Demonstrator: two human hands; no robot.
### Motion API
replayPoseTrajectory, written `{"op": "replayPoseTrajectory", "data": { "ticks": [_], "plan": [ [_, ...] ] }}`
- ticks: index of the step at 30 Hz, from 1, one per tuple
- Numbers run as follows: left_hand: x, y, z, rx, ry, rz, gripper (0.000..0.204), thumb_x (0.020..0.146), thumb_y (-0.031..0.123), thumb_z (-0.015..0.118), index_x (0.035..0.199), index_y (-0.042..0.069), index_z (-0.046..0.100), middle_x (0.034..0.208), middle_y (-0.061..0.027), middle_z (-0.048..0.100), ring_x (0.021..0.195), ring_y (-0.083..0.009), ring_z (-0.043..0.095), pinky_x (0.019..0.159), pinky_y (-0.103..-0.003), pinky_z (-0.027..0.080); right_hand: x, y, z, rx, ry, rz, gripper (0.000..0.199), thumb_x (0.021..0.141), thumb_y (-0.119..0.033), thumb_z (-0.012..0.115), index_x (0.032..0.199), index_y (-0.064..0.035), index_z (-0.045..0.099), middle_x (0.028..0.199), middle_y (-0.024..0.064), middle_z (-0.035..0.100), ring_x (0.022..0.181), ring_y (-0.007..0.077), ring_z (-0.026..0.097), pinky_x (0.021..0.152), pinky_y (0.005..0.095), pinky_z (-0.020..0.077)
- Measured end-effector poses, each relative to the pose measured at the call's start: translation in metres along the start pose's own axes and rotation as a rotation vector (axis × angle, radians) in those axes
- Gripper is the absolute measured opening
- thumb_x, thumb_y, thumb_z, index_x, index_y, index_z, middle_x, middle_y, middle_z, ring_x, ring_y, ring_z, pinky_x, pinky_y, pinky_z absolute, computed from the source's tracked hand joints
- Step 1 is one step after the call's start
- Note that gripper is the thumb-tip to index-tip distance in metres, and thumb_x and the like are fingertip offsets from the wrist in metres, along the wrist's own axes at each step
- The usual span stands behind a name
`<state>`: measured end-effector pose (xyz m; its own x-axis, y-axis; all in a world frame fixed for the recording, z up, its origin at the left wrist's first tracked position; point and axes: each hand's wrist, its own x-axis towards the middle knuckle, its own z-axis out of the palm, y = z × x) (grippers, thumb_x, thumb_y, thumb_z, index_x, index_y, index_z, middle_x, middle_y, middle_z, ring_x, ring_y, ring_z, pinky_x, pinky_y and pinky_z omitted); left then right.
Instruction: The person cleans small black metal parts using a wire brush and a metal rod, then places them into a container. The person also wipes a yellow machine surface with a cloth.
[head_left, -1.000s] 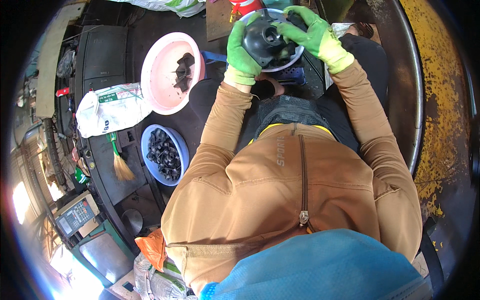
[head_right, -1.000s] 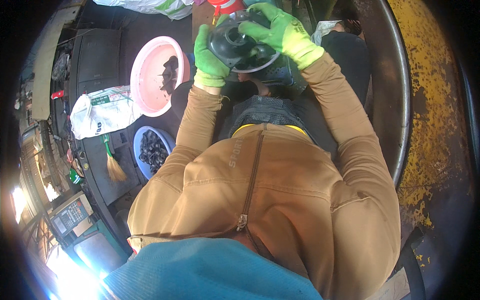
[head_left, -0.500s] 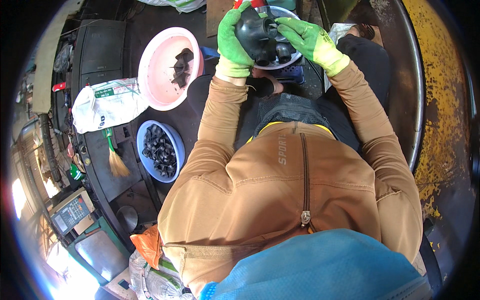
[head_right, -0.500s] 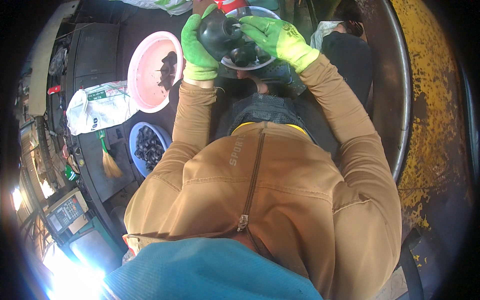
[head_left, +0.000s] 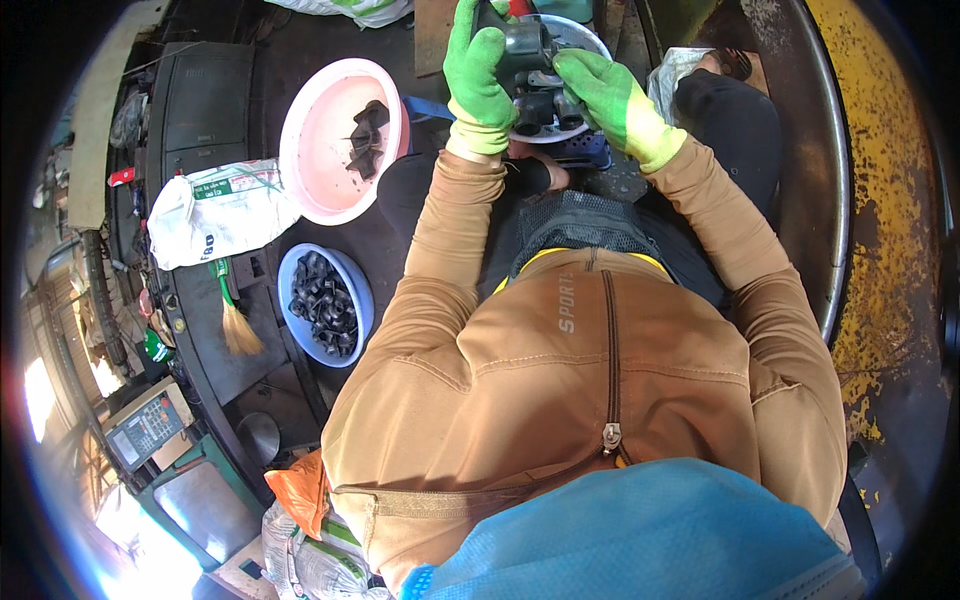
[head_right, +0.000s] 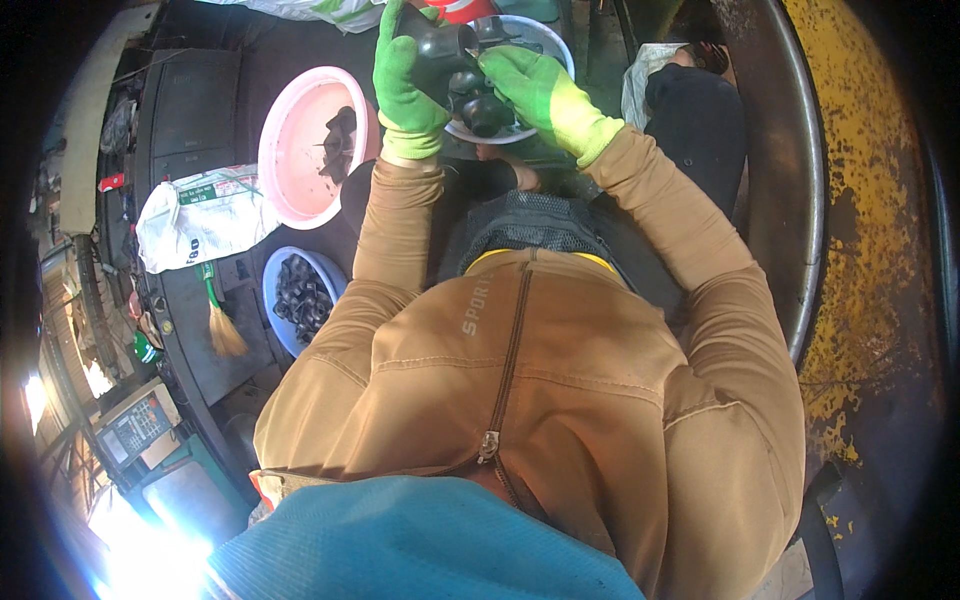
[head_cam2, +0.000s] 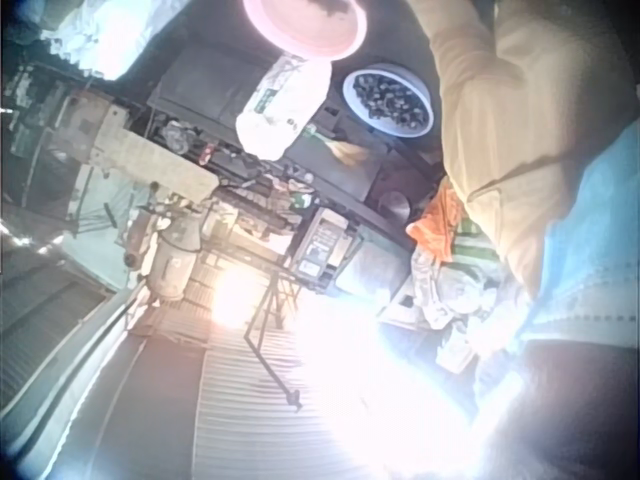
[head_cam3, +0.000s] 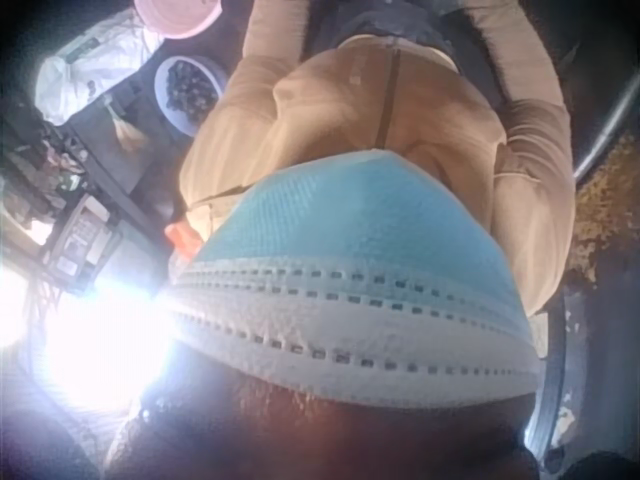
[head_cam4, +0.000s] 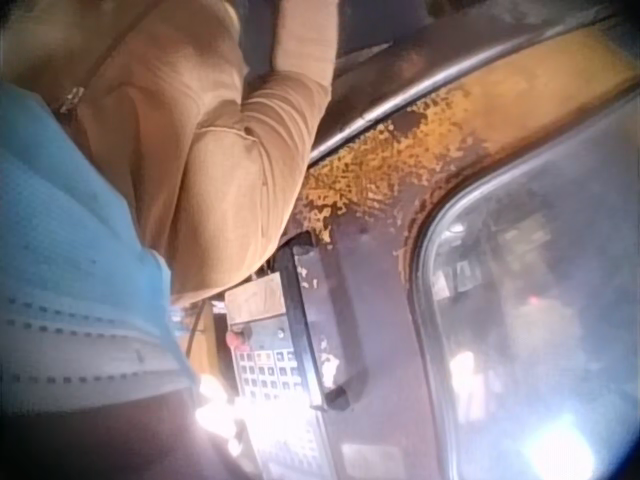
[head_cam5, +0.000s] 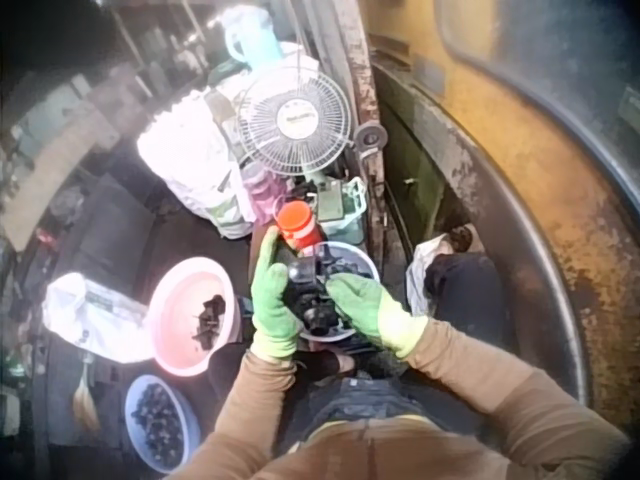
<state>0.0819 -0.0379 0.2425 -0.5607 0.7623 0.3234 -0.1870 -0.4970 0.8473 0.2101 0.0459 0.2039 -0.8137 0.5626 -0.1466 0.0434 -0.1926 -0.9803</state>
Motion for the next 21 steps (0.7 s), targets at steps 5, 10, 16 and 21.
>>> {"op": "replayPoseTrajectory", "data": {
  "ticks": [5, 10, 16, 21],
  "plan": [
    [0.004, -0.009, -0.013, 0.352, -0.058, 0.242, 0.074, 0.088, 0.036, 0.059, 0.144, -0.004, 0.034, 0.137, -0.0176, 0.048, 0.122, -0.0253, 0.05, 0.103, -0.036, 0.04, -0.014, -0.018, 0.002, 0.512, -0.188, 0.179, 0.034, 0.099, -0.029, 0.05, 0.117, -0.0015, 0.059, 0.086, 0.0019, 0.061, 0.075, 0.0122, 0.06, 0.062, 0.0281, 0.0546],
    [0.008, -0.023, -0.032, 0.732, -0.096, 0.577, 0.073, 0.084, 0.033, 0.068, 0.141, -0.003, 0.039, 0.131, -0.0151, 0.053, 0.117, -0.0245, 0.053, 0.102, -0.035, 0.041, -0.019, -0.03, 0.0, 0.841, -0.333, 0.323, 0.029, 0.1, -0.029, 0.048, 0.105, -0.0028, 0.059, 0.068, -0.0041, 0.047, 0.054, 0.0094, 0.049, 0.046, 0.026, 0.0466],
    [-0.003, -0.049, -0.046, -0.301, 0.157, -0.002, 0.073, 0.085, 0.059, 0.057, 0.142, 0.018, 0.038, 0.127, -0.0133, 0.053, 0.113, -0.0346, 0.057, 0.093, -0.053, 0.05, 0.01, -0.021, -0.03, 1.322, -0.235, 0.028, 0.03, 0.101, -0.035, 0.042, 0.099, -0.006, 0.053, 0.065, -0.0064, 0.031, 0.048, 0.0057, 0.026, 0.047, 0.0221, 0.0249],
    [-0.011, -0.025, -0.069, -0.763, 0.115, -0.201, 0.057, 0.091, 0.052, 0.047, 0.13, 0.01, 0.051, 0.123, -0.021, 0.058, 0.112, -0.0413, 0.057, 0.093, -0.062, 0.047, 0.028, 0.01, -0.047, 1.223, -0.127, 0.127, 0.035, 0.099, -0.038, 0.045, 0.101, -0.0042, 0.055, 0.066, -0.0045, 0.036, 0.051, 0.0079, 0.032, 0.049, 0.0245, 0.0276]
  ]
}}
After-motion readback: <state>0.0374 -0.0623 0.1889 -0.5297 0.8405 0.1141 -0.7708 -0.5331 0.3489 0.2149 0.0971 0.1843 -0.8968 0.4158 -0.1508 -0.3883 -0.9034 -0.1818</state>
